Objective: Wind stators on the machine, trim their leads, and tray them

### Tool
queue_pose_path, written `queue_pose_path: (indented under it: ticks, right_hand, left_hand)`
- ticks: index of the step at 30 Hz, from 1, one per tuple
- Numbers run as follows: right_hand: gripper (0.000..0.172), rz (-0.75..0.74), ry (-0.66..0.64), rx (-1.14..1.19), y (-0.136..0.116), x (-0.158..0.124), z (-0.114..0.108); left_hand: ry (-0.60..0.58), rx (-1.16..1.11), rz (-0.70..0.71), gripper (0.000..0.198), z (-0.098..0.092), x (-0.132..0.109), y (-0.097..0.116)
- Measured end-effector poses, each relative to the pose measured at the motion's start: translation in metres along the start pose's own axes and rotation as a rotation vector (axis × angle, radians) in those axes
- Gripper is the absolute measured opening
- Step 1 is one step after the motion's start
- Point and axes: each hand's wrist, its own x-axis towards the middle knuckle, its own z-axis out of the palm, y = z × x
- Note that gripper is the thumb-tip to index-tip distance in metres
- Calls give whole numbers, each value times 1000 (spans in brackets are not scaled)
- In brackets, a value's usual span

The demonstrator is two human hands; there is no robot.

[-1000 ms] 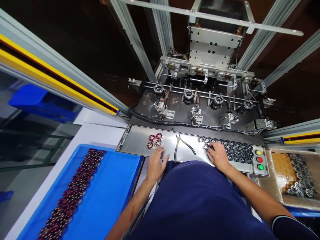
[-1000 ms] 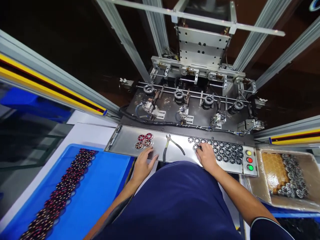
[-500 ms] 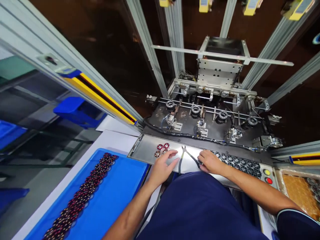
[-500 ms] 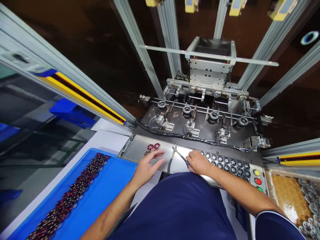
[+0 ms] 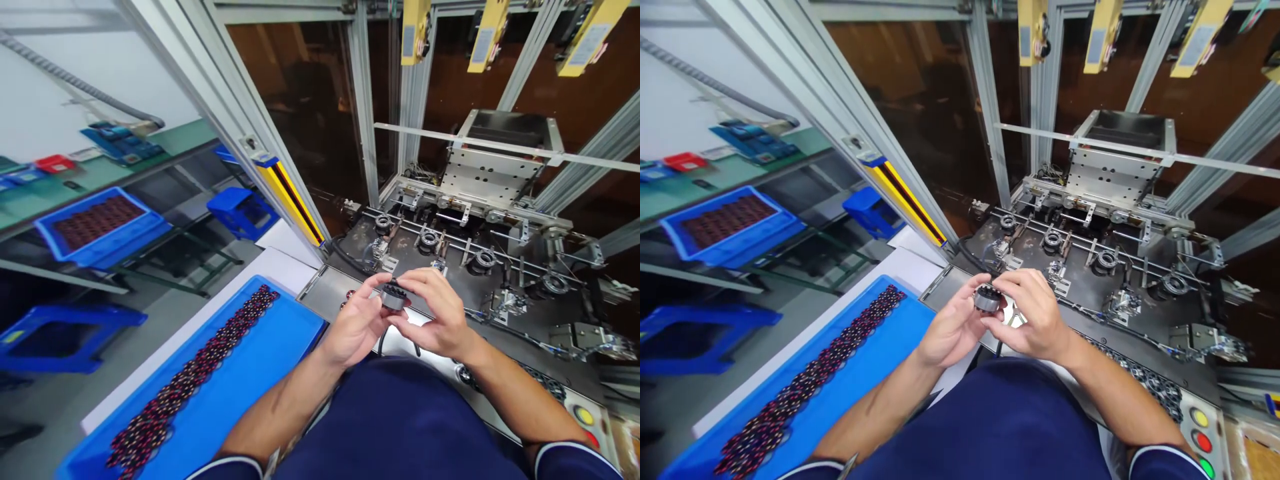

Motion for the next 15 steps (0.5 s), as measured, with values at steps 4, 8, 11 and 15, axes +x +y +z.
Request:
queue_pose_path:
  ticks: [4, 8, 11, 15]
  right_hand:
    - [36, -17, 10, -52, -1, -3, -4]
    - [34, -17, 29, -77, -3, -3, -6]
    - [35, -14, 74, -80, -5, -5, -3]
    - [38, -14, 133, -116, -8, -7, -2]
  left_hand:
    - [18, -9, 37, 40, 4, 1, -6]
    - [40, 16, 66, 45, 12, -1, -10]
    - [56, 22, 75, 49, 16, -2, -13]
    - [84, 58, 84, 47, 17, 2, -13]
